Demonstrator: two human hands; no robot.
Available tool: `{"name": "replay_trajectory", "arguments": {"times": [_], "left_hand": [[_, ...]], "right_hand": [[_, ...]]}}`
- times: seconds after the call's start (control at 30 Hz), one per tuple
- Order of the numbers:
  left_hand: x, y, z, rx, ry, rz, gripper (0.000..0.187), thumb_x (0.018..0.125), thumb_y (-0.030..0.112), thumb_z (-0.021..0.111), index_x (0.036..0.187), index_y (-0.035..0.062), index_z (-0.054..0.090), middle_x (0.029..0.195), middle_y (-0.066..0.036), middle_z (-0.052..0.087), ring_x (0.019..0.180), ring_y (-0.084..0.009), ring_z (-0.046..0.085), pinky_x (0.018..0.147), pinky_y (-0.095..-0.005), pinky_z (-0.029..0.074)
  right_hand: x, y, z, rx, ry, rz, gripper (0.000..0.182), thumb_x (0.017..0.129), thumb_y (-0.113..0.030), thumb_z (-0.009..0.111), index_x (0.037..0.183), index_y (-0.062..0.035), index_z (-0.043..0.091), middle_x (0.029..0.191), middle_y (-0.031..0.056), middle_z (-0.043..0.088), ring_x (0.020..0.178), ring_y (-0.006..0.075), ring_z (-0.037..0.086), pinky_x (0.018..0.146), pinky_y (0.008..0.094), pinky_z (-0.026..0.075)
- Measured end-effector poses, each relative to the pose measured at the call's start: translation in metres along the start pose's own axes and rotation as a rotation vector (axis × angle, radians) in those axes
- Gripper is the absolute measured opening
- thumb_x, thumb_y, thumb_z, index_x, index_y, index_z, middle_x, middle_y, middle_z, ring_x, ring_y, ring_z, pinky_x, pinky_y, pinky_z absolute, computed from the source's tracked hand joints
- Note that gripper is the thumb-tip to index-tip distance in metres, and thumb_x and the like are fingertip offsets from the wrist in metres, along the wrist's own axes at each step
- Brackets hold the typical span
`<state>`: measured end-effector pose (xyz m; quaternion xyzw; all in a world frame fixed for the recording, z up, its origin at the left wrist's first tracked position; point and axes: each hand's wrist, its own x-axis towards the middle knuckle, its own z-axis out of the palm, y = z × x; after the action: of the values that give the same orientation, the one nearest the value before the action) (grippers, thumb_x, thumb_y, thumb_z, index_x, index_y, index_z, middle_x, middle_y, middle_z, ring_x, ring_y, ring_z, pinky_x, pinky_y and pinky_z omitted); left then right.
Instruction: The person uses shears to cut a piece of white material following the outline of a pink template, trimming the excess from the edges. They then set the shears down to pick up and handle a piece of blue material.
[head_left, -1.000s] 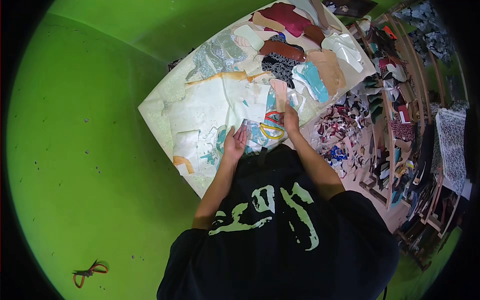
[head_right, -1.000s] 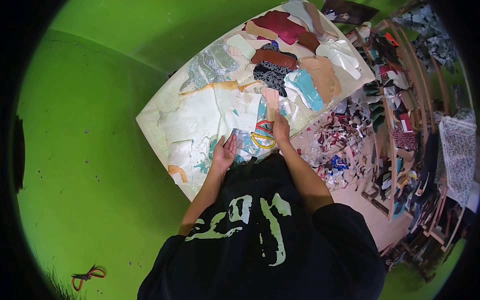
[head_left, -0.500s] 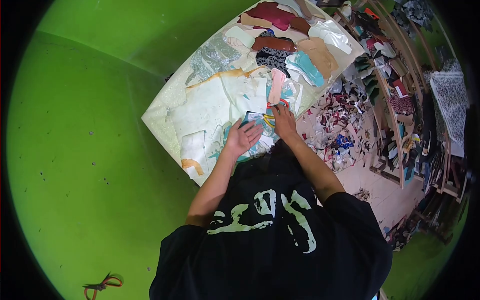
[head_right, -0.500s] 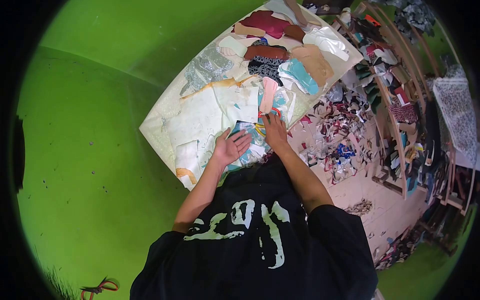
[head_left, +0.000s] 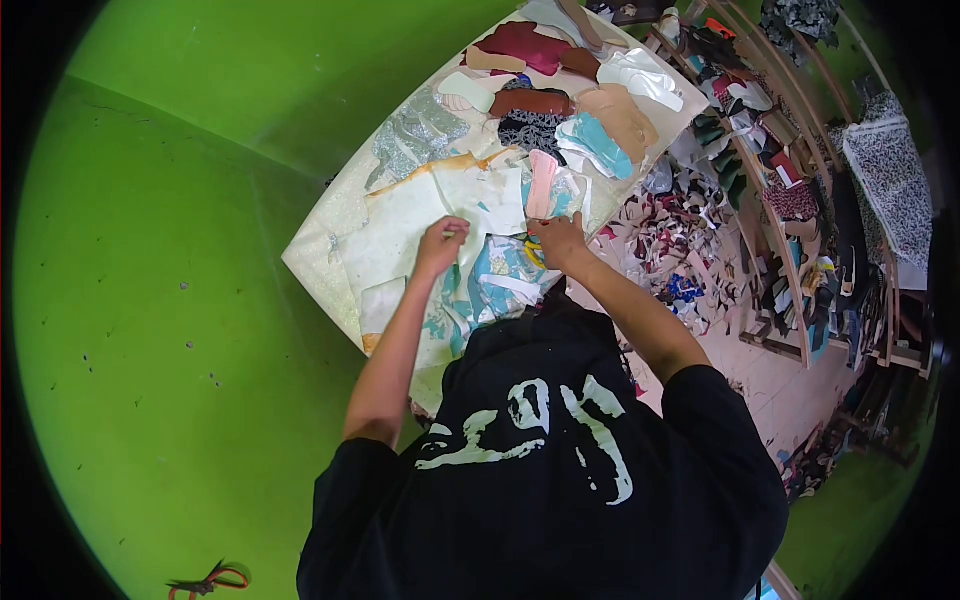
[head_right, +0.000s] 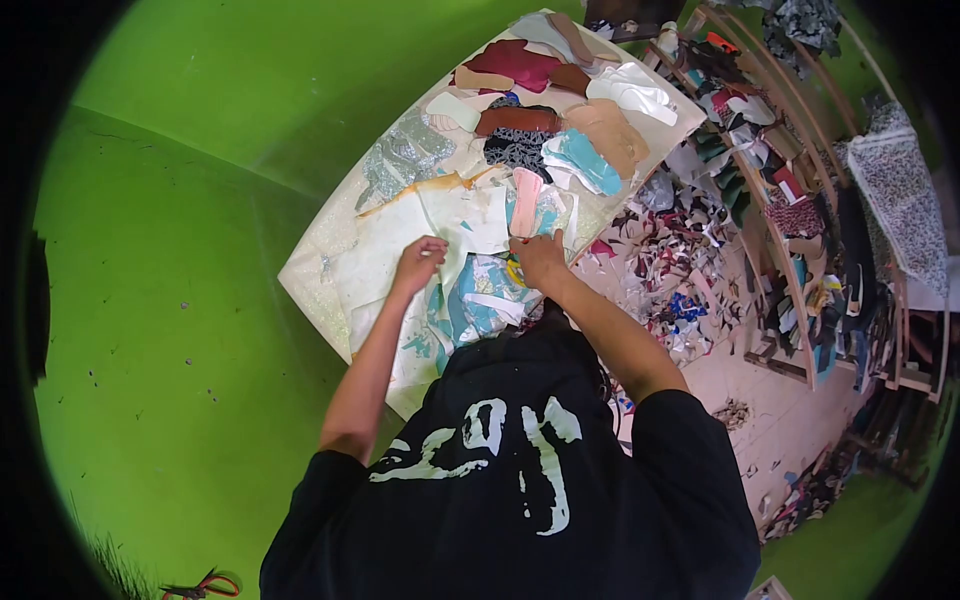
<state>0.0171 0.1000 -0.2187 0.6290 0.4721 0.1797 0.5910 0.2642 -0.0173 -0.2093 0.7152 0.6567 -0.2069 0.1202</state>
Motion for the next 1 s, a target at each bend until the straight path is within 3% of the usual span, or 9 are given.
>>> {"name": "replay_trajectory", "arguments": {"times": [0.27,0.37,0.4,0.5,0.53,0.63,0.77,0.83,1.0], "left_hand": [[0.071,0.025,-0.031,0.621,0.025,0.025,0.040,0.085,0.019,0.071,0.120,0.0054,0.061,0.124,-0.018,0.061,0.109,-0.0298,0.062,0.095,-0.0380,0.049],[0.097,0.017,-0.034,0.650,0.065,0.160,0.052,0.082,0.017,0.073,0.128,0.0039,0.055,0.136,-0.021,0.053,0.125,-0.0351,0.052,0.106,-0.0401,0.042],[0.106,0.010,-0.036,0.643,0.080,0.223,0.055,0.081,0.016,0.073,0.131,0.0032,0.053,0.138,-0.022,0.051,0.129,-0.0362,0.049,0.108,-0.0403,0.040],[0.140,-0.011,-0.047,0.650,0.150,0.283,0.060,0.081,0.015,0.073,0.134,0.0004,0.050,0.138,-0.021,0.050,0.132,-0.0367,0.046,0.111,-0.0413,0.037],[0.147,-0.015,-0.053,0.668,0.146,0.291,0.060,0.082,0.015,0.073,0.136,0.0043,0.050,0.138,-0.021,0.050,0.125,-0.0395,0.049,0.109,-0.0416,0.039],[0.154,-0.009,-0.063,0.856,0.099,0.114,0.060,0.082,0.018,0.074,0.137,0.0090,0.051,0.140,-0.020,0.047,0.115,-0.0407,0.053,0.106,-0.0412,0.041],[0.167,-0.009,-0.091,0.855,-0.041,-0.026,0.036,0.085,0.027,0.073,0.114,0.0072,0.064,0.112,-0.015,0.066,0.104,-0.0401,0.056,0.095,-0.0439,0.046],[0.161,-0.025,-0.112,0.751,0.190,0.079,0.025,0.087,0.029,0.072,0.099,0.0077,0.066,0.098,-0.014,0.070,0.095,-0.0406,0.058,0.087,-0.0452,0.048],[0.130,-0.010,-0.130,0.935,0.502,0.068,0.040,0.083,0.025,0.075,0.117,0.0120,0.059,0.115,-0.016,0.061,0.104,-0.0391,0.055,0.090,-0.0464,0.048]], "right_hand": [[-0.016,0.028,-0.059,0.029,0.000,0.025,0.090,0.052,-0.047,0.086,0.131,-0.0232,0.050,0.127,0.0158,0.057,0.124,0.0371,0.051,0.113,0.0683,0.013],[-0.018,0.055,-0.065,0.171,-0.137,0.052,0.089,0.054,-0.048,0.085,0.132,-0.0224,0.049,0.131,0.0162,0.054,0.128,0.0394,0.047,0.111,0.0694,0.017],[-0.019,0.065,-0.063,0.176,-0.161,0.055,0.086,0.056,-0.050,0.085,0.129,-0.0199,0.051,0.127,0.0173,0.058,0.124,0.0388,0.053,0.107,0.0631,0.030],[-0.018,0.095,-0.049,0.506,-0.304,0.055,0.084,0.059,-0.054,0.084,0.127,-0.0155,0.052,0.119,0.0183,0.063,0.112,0.0373,0.061,0.098,0.0515,0.043],[-0.015,0.102,-0.036,0.646,-0.279,-0.010,0.083,0.064,-0.059,0.083,0.123,-0.0088,0.053,0.109,0.0184,0.066,0.099,0.0321,0.065,0.086,0.0400,0.049],[-0.016,0.112,-0.023,0.840,-0.402,0.039,0.081,0.069,-0.059,0.082,0.120,-0.0037,0.053,0.105,0.0169,0.066,0.096,0.0269,0.063,0.085,0.0344,0.048],[-0.022,0.107,-0.035,0.845,-0.398,0.030,0.068,0.077,-0.055,0.079,0.117,-0.0055,0.054,0.096,0.0101,0.063,0.088,0.0191,0.058,0.081,0.0309,0.046],[-0.020,0.106,-0.034,0.910,-0.392,0.018,0.073,0.074,-0.058,0.080,0.116,-0.0034,0.055,0.100,0.0132,0.065,0.092,0.0216,0.060,0.084,0.0325,0.047],[0.001,0.094,-0.033,0.977,-0.408,-0.004,0.075,0.076,-0.062,0.076,0.117,-0.0035,0.056,0.104,0.0148,0.065,0.096,0.0236,0.061,0.087,0.0343,0.047]]}}
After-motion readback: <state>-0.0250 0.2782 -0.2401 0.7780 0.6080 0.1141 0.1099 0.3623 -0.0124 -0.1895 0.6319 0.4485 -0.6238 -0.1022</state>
